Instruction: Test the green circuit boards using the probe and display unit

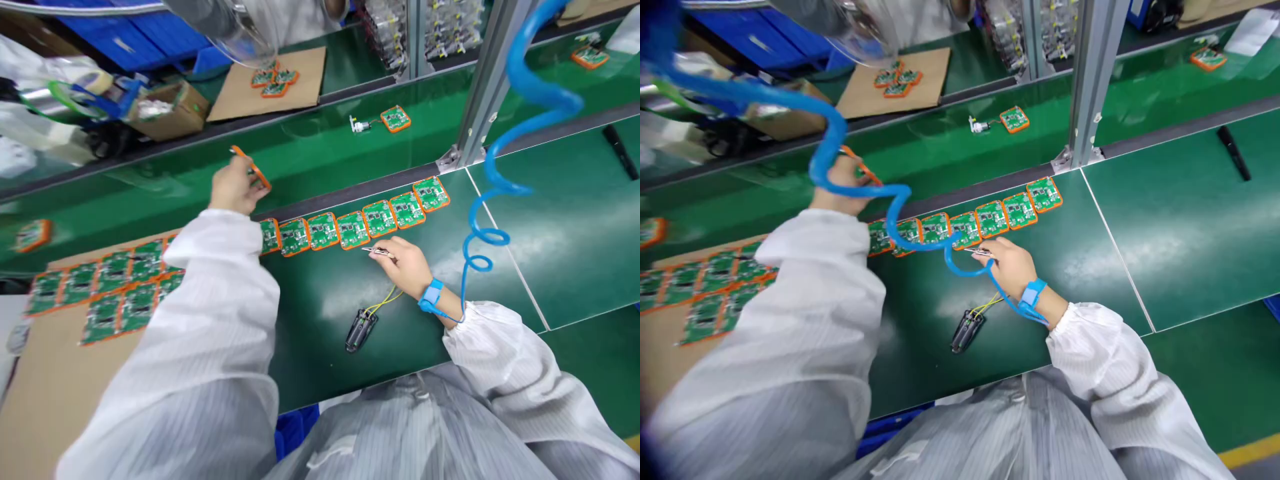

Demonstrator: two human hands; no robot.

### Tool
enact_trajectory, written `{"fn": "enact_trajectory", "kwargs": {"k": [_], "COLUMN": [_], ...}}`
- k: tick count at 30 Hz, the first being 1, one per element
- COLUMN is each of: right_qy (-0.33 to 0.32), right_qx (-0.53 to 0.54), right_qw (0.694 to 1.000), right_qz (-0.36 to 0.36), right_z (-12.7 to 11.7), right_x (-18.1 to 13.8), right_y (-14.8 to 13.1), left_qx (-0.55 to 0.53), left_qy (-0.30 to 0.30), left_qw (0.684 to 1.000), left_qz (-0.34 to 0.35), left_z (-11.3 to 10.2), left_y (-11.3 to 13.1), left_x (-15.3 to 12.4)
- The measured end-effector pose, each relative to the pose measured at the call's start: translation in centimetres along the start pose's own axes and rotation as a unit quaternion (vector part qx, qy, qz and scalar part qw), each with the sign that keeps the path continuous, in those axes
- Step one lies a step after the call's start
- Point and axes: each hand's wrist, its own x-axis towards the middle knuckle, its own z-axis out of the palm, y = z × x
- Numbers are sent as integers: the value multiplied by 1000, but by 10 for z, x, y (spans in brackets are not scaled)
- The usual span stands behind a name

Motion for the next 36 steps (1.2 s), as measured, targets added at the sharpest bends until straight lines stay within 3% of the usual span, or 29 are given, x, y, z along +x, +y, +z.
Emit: {"fn": "enact_trajectory", "kwargs": {"k": [2, 5, 8, 10, 17, 25, 36], "right_qy": [20, 46, 54, 51, 71, 56, -9], "right_qx": [25, 52, 54, 42, 12, 48, 54], "right_qw": [999, 997, 997, 998, 997, 996, 998], "right_qz": [-5, -14, -26, -25, 35, 58, -44], "right_z": [0, 1, 2, 2, -2, -6, -23], "right_x": [1, 1, 1, 1, 1, 1, 11], "right_y": [-1, -1, -1, 0, -6, -14, -7], "left_qx": [-100, -324, -368, -374, -387, -331, -300], "left_qy": [9, -14, -39, -33, -14, -22, -20], "left_qw": [994, 945, 925, 918, 910, 937, 950], "left_qz": [-34, -42, -91, -125, -149, -108, -90], "left_z": [4, 32, 67, 82, 99, 103, 93], "left_y": [11, 18, 11, 4, -1, -7, -16], "left_x": [-40, -122, -188, -211, -222, -227, -231]}}
